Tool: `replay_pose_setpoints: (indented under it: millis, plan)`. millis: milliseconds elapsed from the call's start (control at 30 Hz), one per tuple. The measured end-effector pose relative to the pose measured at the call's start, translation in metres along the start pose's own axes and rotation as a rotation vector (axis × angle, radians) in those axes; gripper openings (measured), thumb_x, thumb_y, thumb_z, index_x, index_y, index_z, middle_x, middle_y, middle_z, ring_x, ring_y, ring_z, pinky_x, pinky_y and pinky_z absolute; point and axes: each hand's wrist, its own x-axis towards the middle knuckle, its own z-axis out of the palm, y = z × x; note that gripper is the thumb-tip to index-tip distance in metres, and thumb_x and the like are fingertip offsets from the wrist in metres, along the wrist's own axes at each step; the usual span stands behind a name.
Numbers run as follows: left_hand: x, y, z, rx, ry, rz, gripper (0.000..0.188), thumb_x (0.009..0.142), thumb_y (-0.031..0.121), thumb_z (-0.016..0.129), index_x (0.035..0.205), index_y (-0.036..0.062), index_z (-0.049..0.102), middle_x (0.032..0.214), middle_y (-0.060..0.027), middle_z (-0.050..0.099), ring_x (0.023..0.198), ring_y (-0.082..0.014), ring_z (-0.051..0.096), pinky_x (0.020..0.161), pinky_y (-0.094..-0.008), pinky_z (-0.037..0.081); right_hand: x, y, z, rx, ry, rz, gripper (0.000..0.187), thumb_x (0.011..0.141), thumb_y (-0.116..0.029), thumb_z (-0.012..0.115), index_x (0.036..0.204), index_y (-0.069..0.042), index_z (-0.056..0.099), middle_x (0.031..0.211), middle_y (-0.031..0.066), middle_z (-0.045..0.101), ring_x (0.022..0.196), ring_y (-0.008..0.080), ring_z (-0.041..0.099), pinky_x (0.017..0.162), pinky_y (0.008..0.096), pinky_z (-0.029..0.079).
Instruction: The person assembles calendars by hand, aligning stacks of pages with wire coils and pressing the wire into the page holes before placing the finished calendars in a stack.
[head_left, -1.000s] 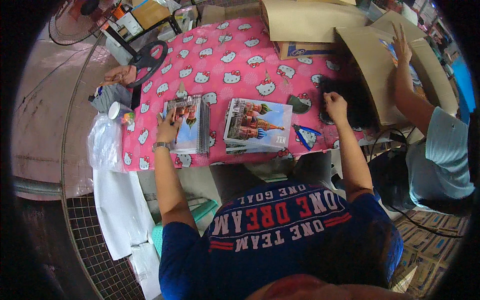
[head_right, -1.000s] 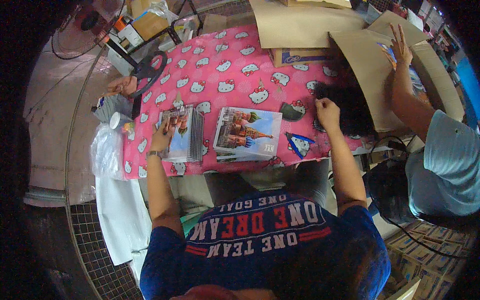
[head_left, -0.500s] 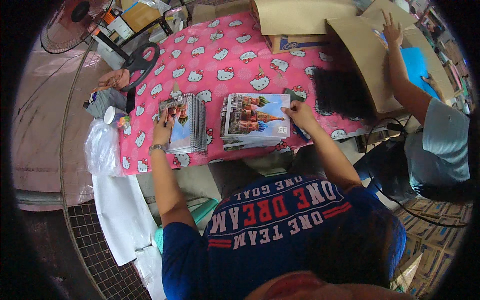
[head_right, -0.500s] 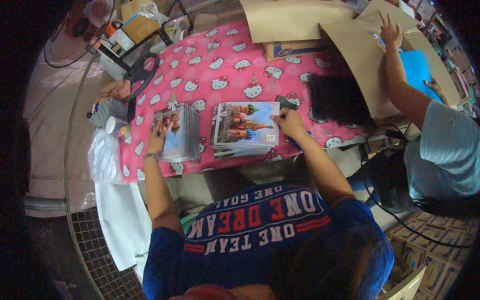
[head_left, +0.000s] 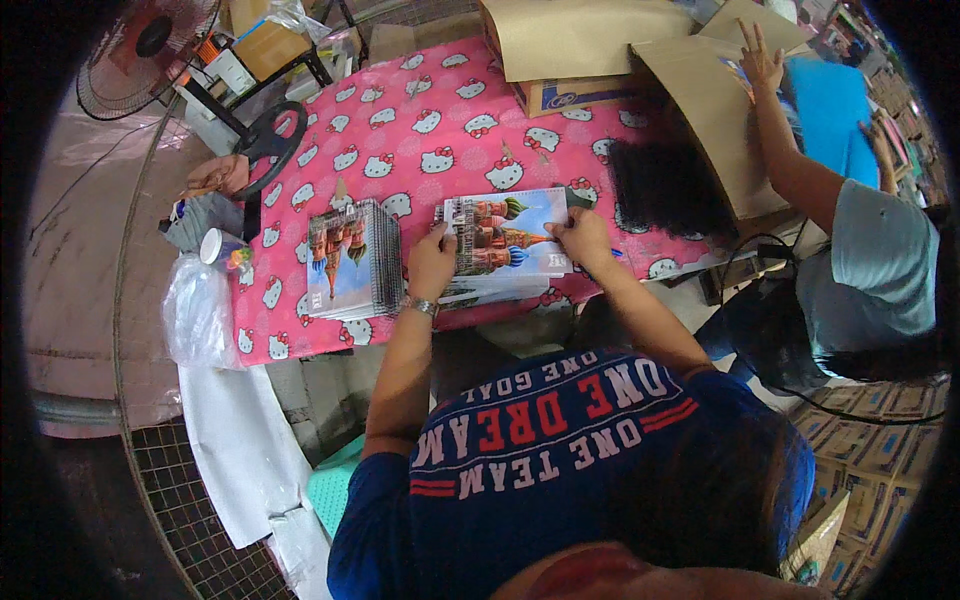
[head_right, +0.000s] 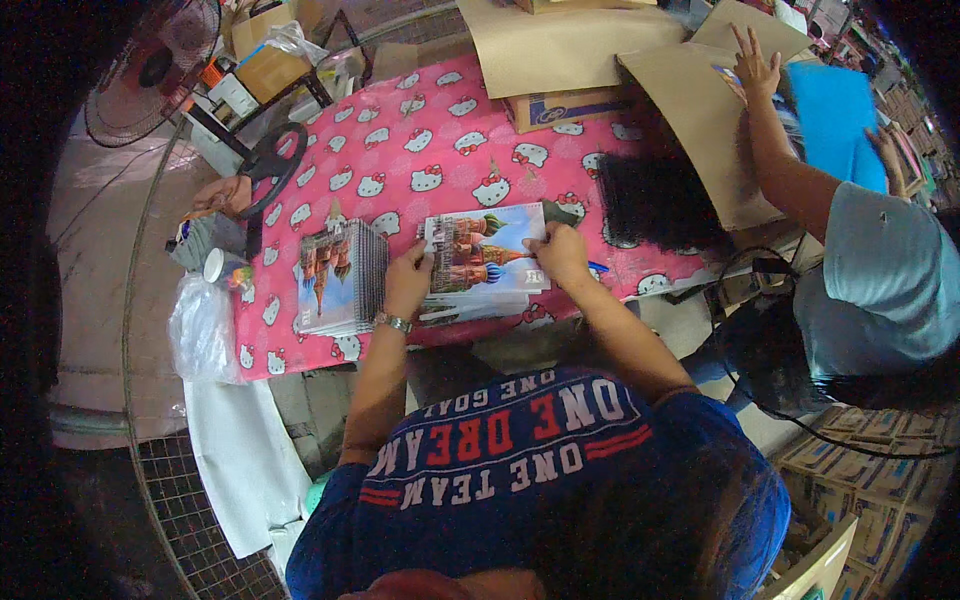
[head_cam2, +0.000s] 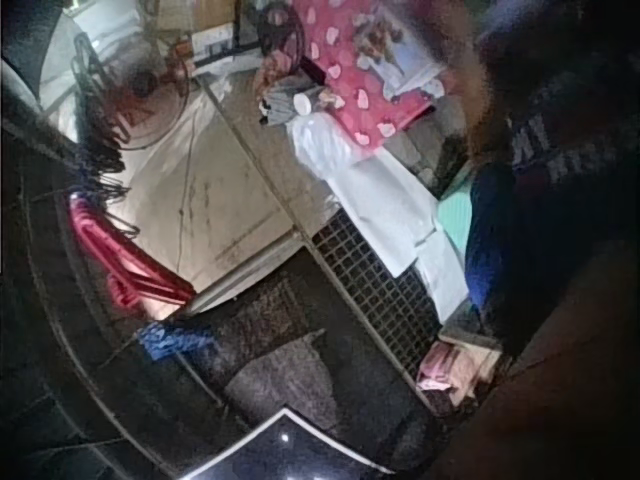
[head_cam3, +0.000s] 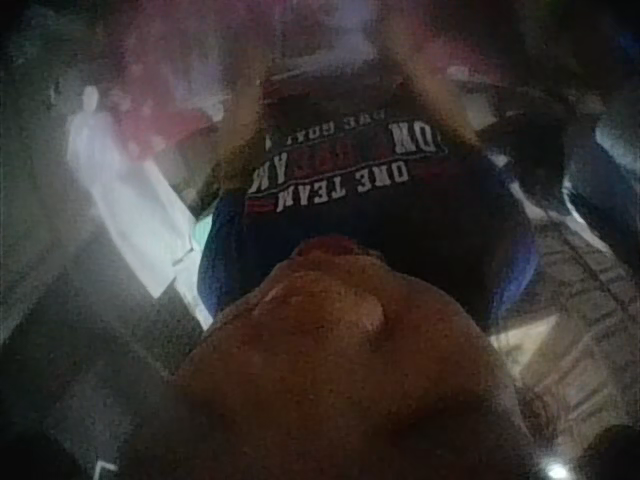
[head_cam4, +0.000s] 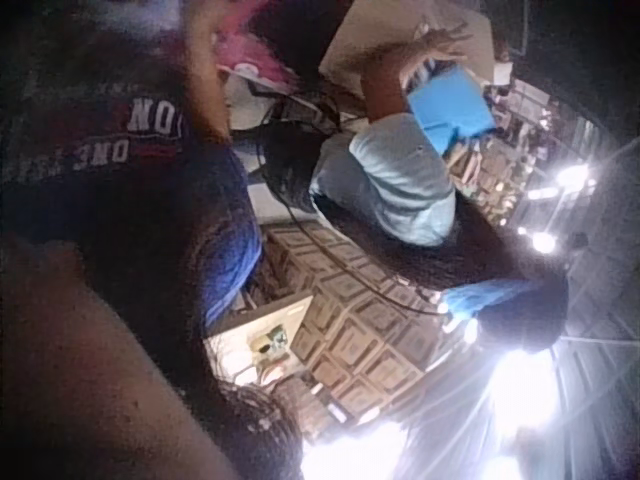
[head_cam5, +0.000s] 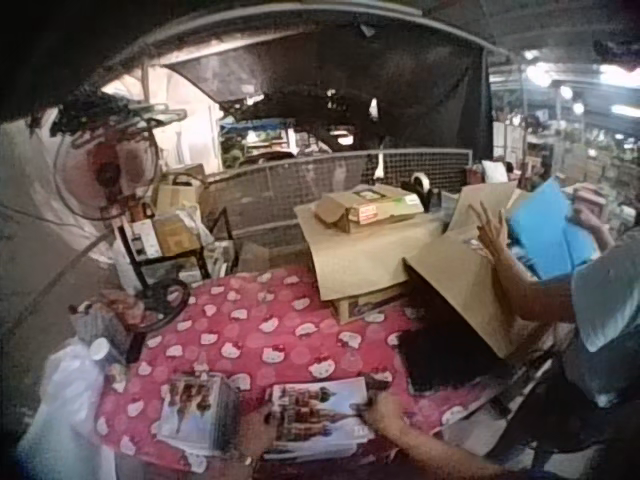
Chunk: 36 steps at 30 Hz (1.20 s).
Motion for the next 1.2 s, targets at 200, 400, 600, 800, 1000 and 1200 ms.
replay_pose_setpoints:
  millis: [200, 400, 600, 800, 1000, 1200]
  plan:
    - [-0.018, 0.006, 0.028, 0.235, 0.04, 0.141, 0.056, 0.084, 0.033, 0.063, 0.133, 0.0092, 0.054, 0.135, -0.0252, 0.05, 0.124, -0.0419, 0.047, 0.105, -0.0511, 0.034, -0.01, -0.002, 0.0, 0.109, 0.072, 0.026, 0.032, 0.074, -0.027, 0.077, 0.084, 0.001, 0.065, 0.078, 0.0206, 0.067, 0.073, 0.0376, 0.066, 0.068, 0.0448, 0.051]
    - [-0.03, 0.02, 0.027, 0.285, 0.054, 0.206, 0.056, 0.082, 0.036, 0.066, 0.131, 0.0122, 0.056, 0.137, -0.0255, 0.048, 0.128, -0.0435, 0.042, 0.106, -0.0476, 0.035, -0.013, 0.01, 0.005, 0.206, 0.119, 0.029, 0.029, 0.075, -0.022, 0.076, 0.086, 0.001, 0.064, 0.074, 0.0179, 0.067, 0.067, 0.0299, 0.065, 0.063, 0.0397, 0.05]
    - [-0.024, 0.012, 0.024, 0.123, 0.028, 0.211, 0.05, 0.081, 0.031, 0.067, 0.125, 0.0087, 0.061, 0.136, -0.0238, 0.05, 0.125, -0.0409, 0.046, 0.105, -0.0459, 0.036, -0.007, 0.037, 0.013, 0.488, 0.09, 0.084, 0.03, 0.075, -0.018, 0.075, 0.094, 0.002, 0.062, 0.079, 0.0196, 0.066, 0.07, 0.0324, 0.065, 0.066, 0.0401, 0.05]
    - [-0.009, 0.009, 0.013, -0.167, 0.026, 0.079, 0.047, 0.084, 0.028, 0.064, 0.121, 0.0, 0.061, 0.127, -0.0241, 0.057, 0.123, -0.0366, 0.049, 0.105, -0.0431, 0.036, -0.023, 0.011, 0.004, 0.152, 0.241, -0.014, 0.029, 0.075, -0.016, 0.071, 0.093, -0.001, 0.055, 0.072, 0.0203, 0.062, 0.069, 0.039, 0.063, 0.061, 0.0461, 0.049]
    - [-0.022, 0.01, 0.026, 0.321, 0.063, 0.211, 0.056, 0.085, 0.034, 0.063, 0.13, 0.003, 0.056, 0.134, -0.0267, 0.05, 0.125, -0.0395, 0.046, 0.108, -0.0429, 0.034, -0.021, -0.008, 0.01, -0.08, 0.185, -0.1, 0.024, 0.082, -0.019, 0.064, 0.093, -0.002, 0.052, 0.078, 0.0217, 0.065, 0.069, 0.0409, 0.065, 0.061, 0.0518, 0.052]
    - [-0.02, 0.011, 0.031, 0.331, 0.057, 0.175, 0.061, 0.085, 0.033, 0.063, 0.136, 0.0039, 0.049, 0.141, -0.0263, 0.044, 0.128, -0.0413, 0.042, 0.108, -0.0461, 0.033, -0.026, -0.012, 0.012, -0.05, 0.292, -0.217, 0.021, 0.082, -0.016, 0.062, 0.091, -0.002, 0.049, 0.08, 0.0224, 0.064, 0.07, 0.0399, 0.065, 0.061, 0.0499, 0.052]
